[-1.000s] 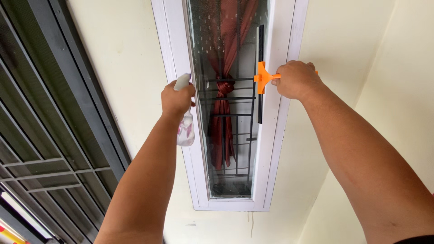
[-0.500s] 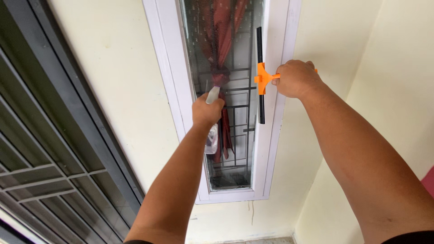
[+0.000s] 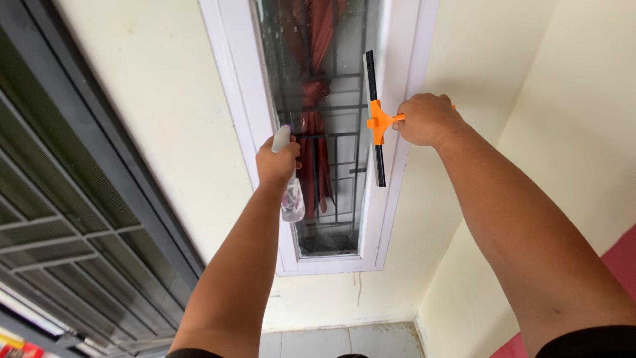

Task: The person cleans a window pane by spraying liquid onto the glass with a spray bottle and wiping it down with a squeegee.

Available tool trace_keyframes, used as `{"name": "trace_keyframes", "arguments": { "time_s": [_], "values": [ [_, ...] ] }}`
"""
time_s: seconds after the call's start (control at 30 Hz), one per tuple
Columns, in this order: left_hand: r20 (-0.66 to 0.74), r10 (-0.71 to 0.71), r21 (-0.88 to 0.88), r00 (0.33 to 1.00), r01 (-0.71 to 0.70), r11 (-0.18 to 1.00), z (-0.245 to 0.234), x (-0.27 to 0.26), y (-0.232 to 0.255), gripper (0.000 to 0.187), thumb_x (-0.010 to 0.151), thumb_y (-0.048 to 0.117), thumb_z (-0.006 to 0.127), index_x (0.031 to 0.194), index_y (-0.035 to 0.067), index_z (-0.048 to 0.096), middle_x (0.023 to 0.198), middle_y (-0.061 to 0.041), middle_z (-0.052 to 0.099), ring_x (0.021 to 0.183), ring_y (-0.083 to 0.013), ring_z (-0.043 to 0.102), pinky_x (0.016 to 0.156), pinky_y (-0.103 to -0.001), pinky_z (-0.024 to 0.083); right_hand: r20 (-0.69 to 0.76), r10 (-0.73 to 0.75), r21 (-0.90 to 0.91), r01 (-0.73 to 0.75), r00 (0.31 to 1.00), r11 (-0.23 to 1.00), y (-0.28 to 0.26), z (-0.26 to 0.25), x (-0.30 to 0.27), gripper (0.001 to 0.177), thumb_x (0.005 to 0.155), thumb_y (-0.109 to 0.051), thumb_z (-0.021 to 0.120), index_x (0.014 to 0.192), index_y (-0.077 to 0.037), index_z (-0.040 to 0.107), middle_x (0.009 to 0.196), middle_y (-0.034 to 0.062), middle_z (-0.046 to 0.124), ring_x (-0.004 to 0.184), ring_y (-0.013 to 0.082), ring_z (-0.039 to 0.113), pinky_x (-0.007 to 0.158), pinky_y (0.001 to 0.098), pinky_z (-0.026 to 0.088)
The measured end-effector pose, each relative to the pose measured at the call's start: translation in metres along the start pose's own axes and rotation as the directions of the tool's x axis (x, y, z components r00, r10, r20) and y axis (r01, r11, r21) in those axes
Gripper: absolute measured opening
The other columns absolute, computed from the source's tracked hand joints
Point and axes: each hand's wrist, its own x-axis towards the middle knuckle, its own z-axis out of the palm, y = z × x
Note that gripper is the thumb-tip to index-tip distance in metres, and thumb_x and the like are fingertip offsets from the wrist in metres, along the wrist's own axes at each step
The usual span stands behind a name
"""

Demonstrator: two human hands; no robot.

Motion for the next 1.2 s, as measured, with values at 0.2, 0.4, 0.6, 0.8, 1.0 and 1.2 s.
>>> {"name": "trace_keyframes", "arguments": {
  "time_s": [0.2, 0.4, 0.6, 0.8, 1.0, 1.2],
  "values": [
    [-0.059, -0.006, 0.292, 0.998, 0.023, 0.956, -0.029, -0.007, -0.01, 0.025, 0.078, 0.018, 0.061, 0.089, -0.001, 0.073, 0.072, -0.015, 0.071, 0.057, -0.0215, 0.069, 0.06, -0.035, 0.055, -0.01, -0.067, 0.041, 0.068, 0.998, 0.997, -0.021, 0.017, 0.014, 0.031, 0.1, -0.038, 0.06, 0.114, -0.015, 0.075, 0.102, 0.0093, 0.072, 0.106, 0.0299, 0.065, 0.102, 0.051, 0.043],
    [-0.03, -0.062, 0.306, 0.998, 0.068, 0.95, -0.013, -0.01, -0.041, 0.028, 0.077, 0.023, 0.062, 0.092, 0.002, 0.074, 0.071, -0.016, 0.071, 0.06, -0.0248, 0.071, 0.062, -0.038, 0.056, -0.035, -0.124, 0.035, 0.125, 0.992, 0.992, -0.028, 0.035, 0.018, 0.032, 0.1, -0.039, 0.061, 0.111, -0.014, 0.075, 0.106, 0.009, 0.071, 0.107, 0.0305, 0.065, 0.101, 0.0512, 0.043],
    [-0.032, -0.034, 0.299, 0.999, 0.042, 0.953, 0.026, -0.029, -0.064, 0.027, 0.074, 0.022, 0.062, 0.089, 0.004, 0.075, 0.075, -0.015, 0.073, 0.065, -0.0256, 0.072, 0.067, -0.04, 0.057, -0.119, -0.138, 0.054, 0.145, 0.983, 0.988, -0.022, 0.08, 0.01, 0.028, 0.097, -0.036, 0.062, 0.108, -0.014, 0.075, 0.108, 0.0079, 0.069, 0.108, 0.0297, 0.064, 0.096, 0.051, 0.043],
    [0.013, -0.145, 0.32, 0.989, 0.134, 0.938, 0.045, -0.047, -0.077, 0.025, 0.075, 0.025, 0.061, 0.087, 0.005, 0.072, 0.076, -0.016, 0.072, 0.066, -0.031, 0.071, 0.067, -0.043, 0.058, -0.114, -0.075, 0.144, 0.092, 0.991, 0.985, -0.025, 0.117, -0.019, 0.026, 0.095, -0.034, 0.064, 0.109, -0.014, 0.075, 0.105, 0.007, 0.068, 0.108, 0.0279, 0.063, 0.097, 0.0496, 0.041],
    [-0.113, 0.211, 0.331, 0.971, -0.163, 0.929, 0.046, -0.045, -0.105, 0.026, 0.072, 0.024, 0.064, 0.091, 0.008, 0.073, 0.082, -0.014, 0.074, 0.077, -0.0338, 0.07, 0.075, -0.043, 0.055, -0.064, -0.001, 0.198, 0.013, 0.998, 0.98, -0.037, 0.14, -0.048, 0.025, 0.097, -0.031, 0.064, 0.109, -0.013, 0.075, 0.101, 0.0068, 0.069, 0.107, 0.026, 0.063, 0.096, 0.0474, 0.041],
    [-0.004, -0.067, 0.316, 0.998, 0.065, 0.946, 0.033, -0.051, -0.114, 0.023, 0.076, 0.026, 0.061, 0.084, 0.006, 0.071, 0.077, -0.017, 0.075, 0.076, -0.0335, 0.075, 0.075, -0.042, 0.058, -0.061, -0.001, 0.236, 0.015, 0.998, 0.972, -0.058, 0.171, -0.055, 0.023, 0.096, -0.03, 0.064, 0.107, -0.013, 0.075, 0.101, 0.0054, 0.068, 0.107, 0.0253, 0.062, 0.096, 0.0477, 0.041]
  ]
}}
